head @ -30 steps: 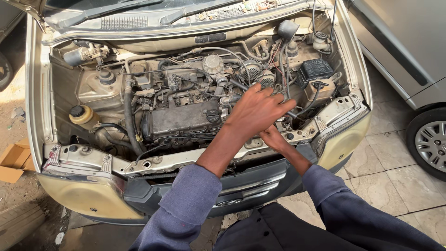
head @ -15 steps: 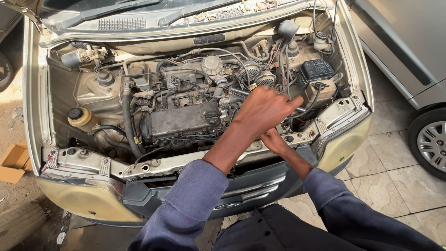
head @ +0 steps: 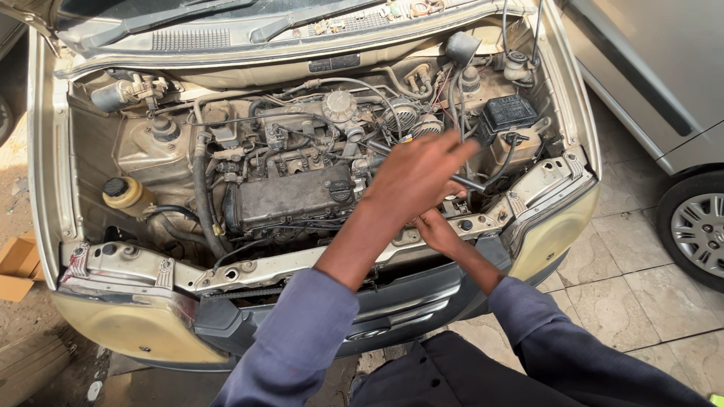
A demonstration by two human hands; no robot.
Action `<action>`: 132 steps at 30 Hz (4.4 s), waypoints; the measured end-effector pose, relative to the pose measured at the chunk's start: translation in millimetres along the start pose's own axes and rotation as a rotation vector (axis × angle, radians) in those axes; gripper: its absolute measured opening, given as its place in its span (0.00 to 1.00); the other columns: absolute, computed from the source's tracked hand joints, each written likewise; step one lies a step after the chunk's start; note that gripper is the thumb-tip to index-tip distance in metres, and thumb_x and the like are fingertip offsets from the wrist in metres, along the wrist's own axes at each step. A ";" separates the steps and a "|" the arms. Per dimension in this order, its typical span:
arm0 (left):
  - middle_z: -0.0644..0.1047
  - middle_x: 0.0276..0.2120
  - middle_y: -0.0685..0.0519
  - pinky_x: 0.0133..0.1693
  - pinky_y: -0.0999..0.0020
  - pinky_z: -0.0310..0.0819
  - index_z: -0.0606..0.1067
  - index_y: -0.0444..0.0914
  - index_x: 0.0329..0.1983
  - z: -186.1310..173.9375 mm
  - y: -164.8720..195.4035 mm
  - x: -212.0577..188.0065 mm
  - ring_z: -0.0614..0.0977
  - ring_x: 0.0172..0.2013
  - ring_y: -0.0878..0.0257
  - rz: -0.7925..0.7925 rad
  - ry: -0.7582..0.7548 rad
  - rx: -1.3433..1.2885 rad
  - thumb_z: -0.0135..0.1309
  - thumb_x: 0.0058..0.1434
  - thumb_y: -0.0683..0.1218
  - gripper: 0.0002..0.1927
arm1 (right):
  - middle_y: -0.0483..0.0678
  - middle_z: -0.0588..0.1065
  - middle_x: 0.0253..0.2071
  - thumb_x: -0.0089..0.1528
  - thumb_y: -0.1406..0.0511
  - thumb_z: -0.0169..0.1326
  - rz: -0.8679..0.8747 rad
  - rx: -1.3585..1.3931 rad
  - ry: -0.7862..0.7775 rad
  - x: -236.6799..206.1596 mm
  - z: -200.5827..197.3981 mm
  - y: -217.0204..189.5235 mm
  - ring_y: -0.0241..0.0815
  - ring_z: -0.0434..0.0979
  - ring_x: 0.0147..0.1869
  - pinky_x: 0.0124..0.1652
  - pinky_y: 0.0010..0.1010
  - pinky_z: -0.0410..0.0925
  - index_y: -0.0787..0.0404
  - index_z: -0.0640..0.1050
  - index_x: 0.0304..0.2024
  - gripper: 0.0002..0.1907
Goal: The person works on a car engine with the hood open, using a wrench to tighten or loosen bolts on the engine block. The person manipulates various engine components and wires while performing maintenance tasks.
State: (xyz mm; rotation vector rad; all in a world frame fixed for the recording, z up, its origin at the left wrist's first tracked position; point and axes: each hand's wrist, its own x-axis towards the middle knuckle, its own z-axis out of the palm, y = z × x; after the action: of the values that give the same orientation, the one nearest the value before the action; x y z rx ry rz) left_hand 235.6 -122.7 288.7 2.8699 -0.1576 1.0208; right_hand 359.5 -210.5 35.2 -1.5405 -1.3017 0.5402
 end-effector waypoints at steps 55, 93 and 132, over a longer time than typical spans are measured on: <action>0.84 0.39 0.52 0.40 0.53 0.80 0.81 0.45 0.47 -34.4 -43.5 -40.5 0.86 0.36 0.53 -0.367 -0.224 -0.065 0.58 0.64 0.57 0.15 | 0.42 0.72 0.66 0.69 0.62 0.47 -0.005 -0.789 -0.080 21.5 -93.0 -242.6 0.51 0.62 0.79 0.74 0.55 0.49 0.36 0.64 0.73 0.29; 0.76 0.41 0.41 0.51 0.52 0.71 0.75 0.36 0.54 154.9 -45.6 -46.5 0.77 0.43 0.49 -0.779 0.001 -0.879 0.40 0.73 0.63 0.28 | 0.45 0.56 0.76 0.66 0.39 0.27 -0.361 -0.941 -0.404 117.5 -1.6 -235.8 0.52 0.47 0.81 0.74 0.60 0.32 0.29 0.53 0.74 0.34; 0.58 0.75 0.60 0.68 0.40 0.53 0.70 0.54 0.67 27.7 -82.8 3.4 0.61 0.71 0.53 0.114 -0.135 0.125 0.54 0.65 0.61 0.27 | 0.38 0.52 0.80 0.68 0.41 0.22 -0.581 -0.831 -0.135 52.3 -45.1 -240.4 0.49 0.41 0.85 0.76 0.64 0.26 0.36 0.56 0.76 0.35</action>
State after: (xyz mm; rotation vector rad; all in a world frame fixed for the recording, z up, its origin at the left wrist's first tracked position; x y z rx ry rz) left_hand 266.1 -44.3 265.2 3.0764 -0.2791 0.8831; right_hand 302.3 -201.6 278.5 -1.6431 -2.1345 -0.3279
